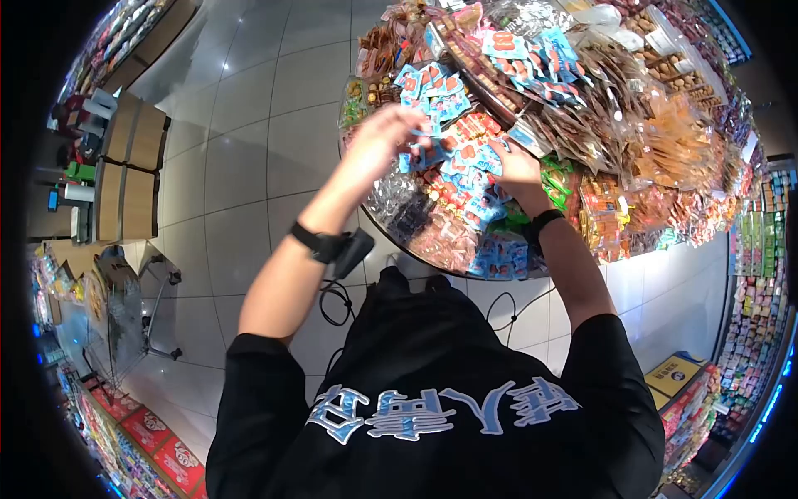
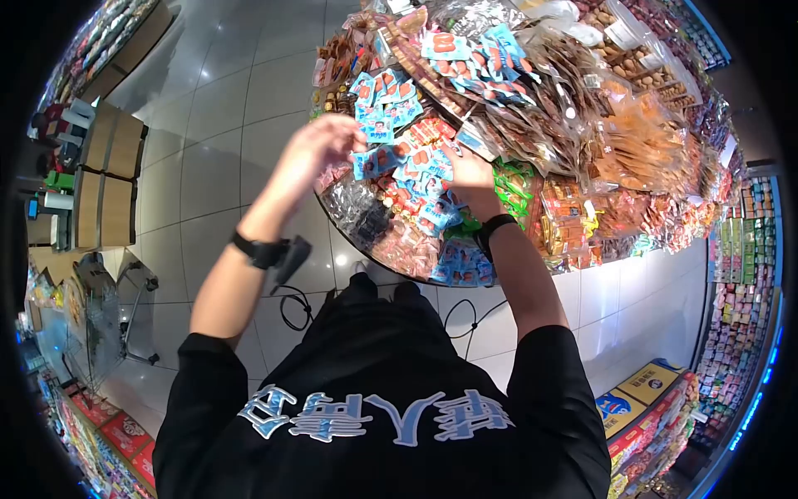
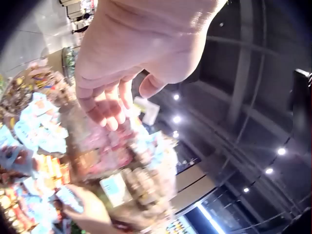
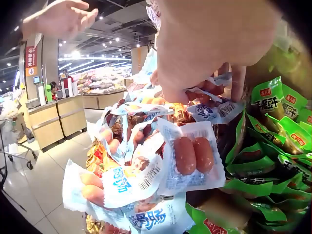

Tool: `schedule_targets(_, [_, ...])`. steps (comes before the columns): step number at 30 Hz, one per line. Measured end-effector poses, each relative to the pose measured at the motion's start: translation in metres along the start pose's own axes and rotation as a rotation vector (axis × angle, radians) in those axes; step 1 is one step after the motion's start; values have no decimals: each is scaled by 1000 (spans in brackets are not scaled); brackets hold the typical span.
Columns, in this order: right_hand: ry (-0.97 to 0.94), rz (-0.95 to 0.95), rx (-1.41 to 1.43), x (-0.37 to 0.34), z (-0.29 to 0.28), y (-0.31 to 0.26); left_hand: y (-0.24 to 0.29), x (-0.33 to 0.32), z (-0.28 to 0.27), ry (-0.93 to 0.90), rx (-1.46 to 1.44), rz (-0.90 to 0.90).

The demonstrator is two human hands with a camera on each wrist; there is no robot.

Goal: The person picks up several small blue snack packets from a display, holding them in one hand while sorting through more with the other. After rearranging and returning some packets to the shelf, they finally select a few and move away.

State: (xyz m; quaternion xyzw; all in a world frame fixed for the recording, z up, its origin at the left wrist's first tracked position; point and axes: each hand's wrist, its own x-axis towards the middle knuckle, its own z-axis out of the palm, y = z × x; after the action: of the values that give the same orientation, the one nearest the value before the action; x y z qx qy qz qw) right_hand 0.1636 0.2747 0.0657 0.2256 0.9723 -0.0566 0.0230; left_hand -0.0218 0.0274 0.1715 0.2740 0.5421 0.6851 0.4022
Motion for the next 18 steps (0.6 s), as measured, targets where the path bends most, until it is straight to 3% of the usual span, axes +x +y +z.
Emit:
schedule_targets(5, [67, -15, 181, -2, 14, 23, -128, 38, 37, -120, 71, -474])
schedule_targets(7, [115, -59, 228, -10, 18, 28, -158, 46, 58, -30, 46, -566])
schedule_targets(10, [203, -150, 345, -26, 20, 29, -187, 54, 86, 67, -160, -612])
schedule_targets(14, [536, -364, 384, -43, 22, 29, -189, 54, 119, 103, -389, -543])
schedule_targets(18, [534, -473, 531, -69, 11, 11, -168, 42, 143, 5, -727, -472])
